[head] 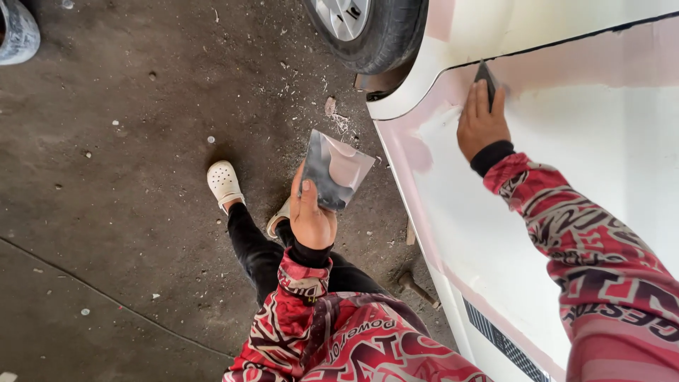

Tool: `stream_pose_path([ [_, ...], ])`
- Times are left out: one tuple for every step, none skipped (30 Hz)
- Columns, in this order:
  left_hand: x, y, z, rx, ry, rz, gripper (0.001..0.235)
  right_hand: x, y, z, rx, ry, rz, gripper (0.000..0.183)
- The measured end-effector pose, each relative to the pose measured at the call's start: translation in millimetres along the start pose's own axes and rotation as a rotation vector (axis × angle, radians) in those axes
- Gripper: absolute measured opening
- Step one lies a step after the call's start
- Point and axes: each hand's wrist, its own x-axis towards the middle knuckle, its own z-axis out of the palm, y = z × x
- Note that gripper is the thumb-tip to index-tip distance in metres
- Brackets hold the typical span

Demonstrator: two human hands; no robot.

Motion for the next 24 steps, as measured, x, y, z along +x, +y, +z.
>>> stream_pose_path([
  [1, 1, 3, -0.003, 0.001, 0.006, 0.054, 0, -1, -2, -0.003, 0.006, -0.002, 0.046],
  [2, 3, 5, 0.002, -0.009, 0.018, 0.054, 1, -2, -4, 0.029, -0.031, -0.028, 0.047],
  [-1, 6, 5, 0.006, -0.012, 0.026, 0.054, 0, -6, -9, 0.063, -0.072, -0.06, 0.048],
  [-3, 7, 3, 0.002, -0.005, 0.03, 0.054, 2, -8, -8, 0.061, -0.069, -0.069, 0.048],
  [0, 7, 2, -0.006, 0.006, 0.016, 0.054, 5, -9, -4, 0.056, -0.037, -0.107, 0.048],
  [2, 6, 0, -0.015, 0.016, 0.001, 0.054, 9, -9, 0, 0.051, -0.004, -0.144, 0.048],
  [1, 4, -3, -0.016, 0.024, 0.005, 0.054, 12, -11, 9, 0.051, -0.001, -0.153, 0.048],
  [-1, 3, -7, -0.01, 0.02, 0.01, 0.053, 16, -12, 18, 0.062, 0.026, -0.172, 0.049],
  [-1, 1, -10, -0.001, 0.01, 0.012, 0.053, 19, -14, 27, 0.074, 0.051, -0.186, 0.051],
  [-1, 2, -10, 0.0, 0.013, 0.012, 0.053, 22, -11, 23, 0.076, 0.051, -0.188, 0.051],
  [-1, 2, -9, 0.006, 0.008, 0.01, 0.053, 24, -7, 18, 0.033, -0.002, -0.183, 0.05],
  [-1, 1, -8, 0.012, 0.003, 0.009, 0.052, 26, -3, 14, -0.01, -0.056, -0.177, 0.049],
  [-1, 0, -8, 0.013, 0.005, 0.007, 0.052, 25, -3, 15, -0.009, -0.057, -0.179, 0.049],
  [-2, -1, -9, 0.008, 0.019, -0.002, 0.052, 24, -3, 15, -0.004, -0.068, -0.15, 0.049],
  [-2, 0, -10, 0.004, 0.028, -0.017, 0.051, 21, -4, 14, 0.0, -0.083, -0.117, 0.05],
  [-3, 0, -10, 0.005, 0.025, -0.024, 0.051, 15, -8, 13, 0.002, -0.09, -0.114, 0.05],
  [-2, -1, -10, 0.011, 0.033, -0.015, 0.051, 13, -9, 13, -0.009, -0.077, -0.079, 0.05],
  [-1, -1, -9, 0.017, 0.04, -0.007, 0.051, 11, -10, 13, -0.02, -0.064, -0.043, 0.049],
  [0, 1, -8, 0.017, 0.042, 0.001, 0.051, 10, -14, 8, -0.021, -0.057, -0.046, 0.049],
  [1, 3, -8, 0.012, 0.036, -0.002, 0.051, 10, -17, 4, 0.009, -0.035, -0.063, 0.05],
  [1, 5, -7, 0.006, 0.03, -0.008, 0.051, 7, -20, -1, 0.039, -0.018, -0.08, 0.051],
  [2, 6, -7, 0.004, 0.034, -0.004, 0.051, 12, -21, 1, 0.038, -0.014, -0.085, 0.051],
  [4, 5, -7, 0.009, 0.022, -0.006, 0.051, 15, -21, 5, 0.044, -0.009, -0.119, 0.051],
  [6, 4, -7, 0.013, 0.009, -0.008, 0.052, 17, -22, 8, 0.05, -0.005, -0.153, 0.051],
])
